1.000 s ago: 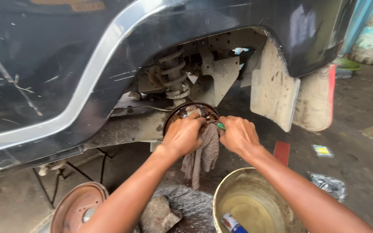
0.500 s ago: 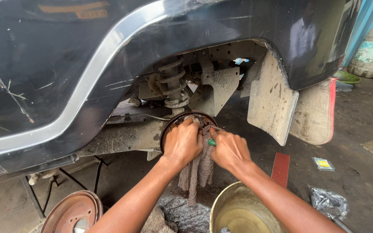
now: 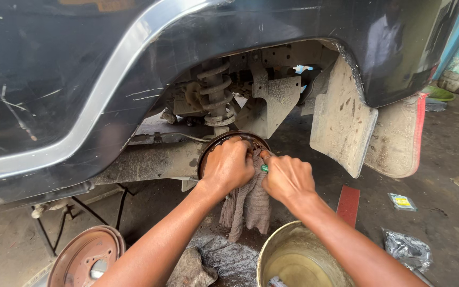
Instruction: The person cleans the brake assembly with a rag and applies lubricant using a small brush. They then use a screwdriver to adjust components within the drum brake assembly, including springs and the wheel cylinder area, while working in a vehicle service bay.
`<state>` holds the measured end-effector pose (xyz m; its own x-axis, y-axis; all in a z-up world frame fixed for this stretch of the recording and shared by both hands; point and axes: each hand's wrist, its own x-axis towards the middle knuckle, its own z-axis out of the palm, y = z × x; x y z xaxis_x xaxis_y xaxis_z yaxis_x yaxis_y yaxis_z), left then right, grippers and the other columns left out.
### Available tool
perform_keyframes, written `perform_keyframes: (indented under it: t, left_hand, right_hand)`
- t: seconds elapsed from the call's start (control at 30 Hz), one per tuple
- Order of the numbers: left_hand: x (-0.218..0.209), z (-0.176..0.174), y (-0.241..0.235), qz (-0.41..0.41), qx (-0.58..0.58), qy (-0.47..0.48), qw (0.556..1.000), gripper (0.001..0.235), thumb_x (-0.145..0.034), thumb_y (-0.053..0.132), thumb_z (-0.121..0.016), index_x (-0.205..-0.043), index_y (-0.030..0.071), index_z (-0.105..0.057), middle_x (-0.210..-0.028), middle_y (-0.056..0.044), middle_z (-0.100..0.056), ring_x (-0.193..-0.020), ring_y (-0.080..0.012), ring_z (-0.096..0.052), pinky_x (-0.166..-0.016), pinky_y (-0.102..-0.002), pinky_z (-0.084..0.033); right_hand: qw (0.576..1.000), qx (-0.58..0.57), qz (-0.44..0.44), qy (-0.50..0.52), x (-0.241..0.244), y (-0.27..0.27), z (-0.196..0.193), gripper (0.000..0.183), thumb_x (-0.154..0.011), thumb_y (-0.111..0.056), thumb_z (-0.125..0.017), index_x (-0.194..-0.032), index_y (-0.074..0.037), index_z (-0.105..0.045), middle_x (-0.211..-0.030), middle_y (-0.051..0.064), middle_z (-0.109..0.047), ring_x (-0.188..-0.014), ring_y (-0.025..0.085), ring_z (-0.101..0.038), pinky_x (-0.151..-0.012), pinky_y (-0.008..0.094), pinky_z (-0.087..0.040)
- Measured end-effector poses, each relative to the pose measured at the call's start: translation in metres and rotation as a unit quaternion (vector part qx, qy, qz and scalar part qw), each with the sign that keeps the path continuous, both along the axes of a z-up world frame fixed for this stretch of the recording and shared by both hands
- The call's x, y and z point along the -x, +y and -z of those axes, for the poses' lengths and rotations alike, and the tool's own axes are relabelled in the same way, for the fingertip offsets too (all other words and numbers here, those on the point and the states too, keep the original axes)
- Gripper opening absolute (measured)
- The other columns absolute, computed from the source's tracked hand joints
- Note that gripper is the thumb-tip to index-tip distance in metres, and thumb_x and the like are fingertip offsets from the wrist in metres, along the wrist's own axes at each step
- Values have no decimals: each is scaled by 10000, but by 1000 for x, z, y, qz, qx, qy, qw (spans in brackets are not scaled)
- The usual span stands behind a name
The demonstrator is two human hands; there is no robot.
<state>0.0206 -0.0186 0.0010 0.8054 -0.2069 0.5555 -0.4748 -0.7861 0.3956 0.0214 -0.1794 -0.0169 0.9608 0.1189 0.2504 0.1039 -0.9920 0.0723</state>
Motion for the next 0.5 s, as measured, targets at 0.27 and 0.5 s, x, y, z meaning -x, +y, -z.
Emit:
perform_keyframes:
  t: [0.27,0.5]
  left_hand:
    - [20,-4,5,16,-73,1,997,294,-762,32,-644,-1032,22,-760,-1117,-192,-697,-913,-403,-710,-818,-491,-576]
    - [13,7,4,31,-70,-31,997,240,-793,25,-639,-995,21,-768,-1024,-168,-734,-990,-351,-700,-851,-480,-564]
  right_hand:
    - [999,-42,32,-10,20,-18,-11,322,-943,-292,-590,-1069,-73,-789,-810,174,-746,-700,287,-748,-656,439,-589]
    - [900,-432,-15,62,1,-63,-12,591,-1002,-533,-476,-1006,-37,-797,-850,76,-667,-675,173,-651,-602,354,-560]
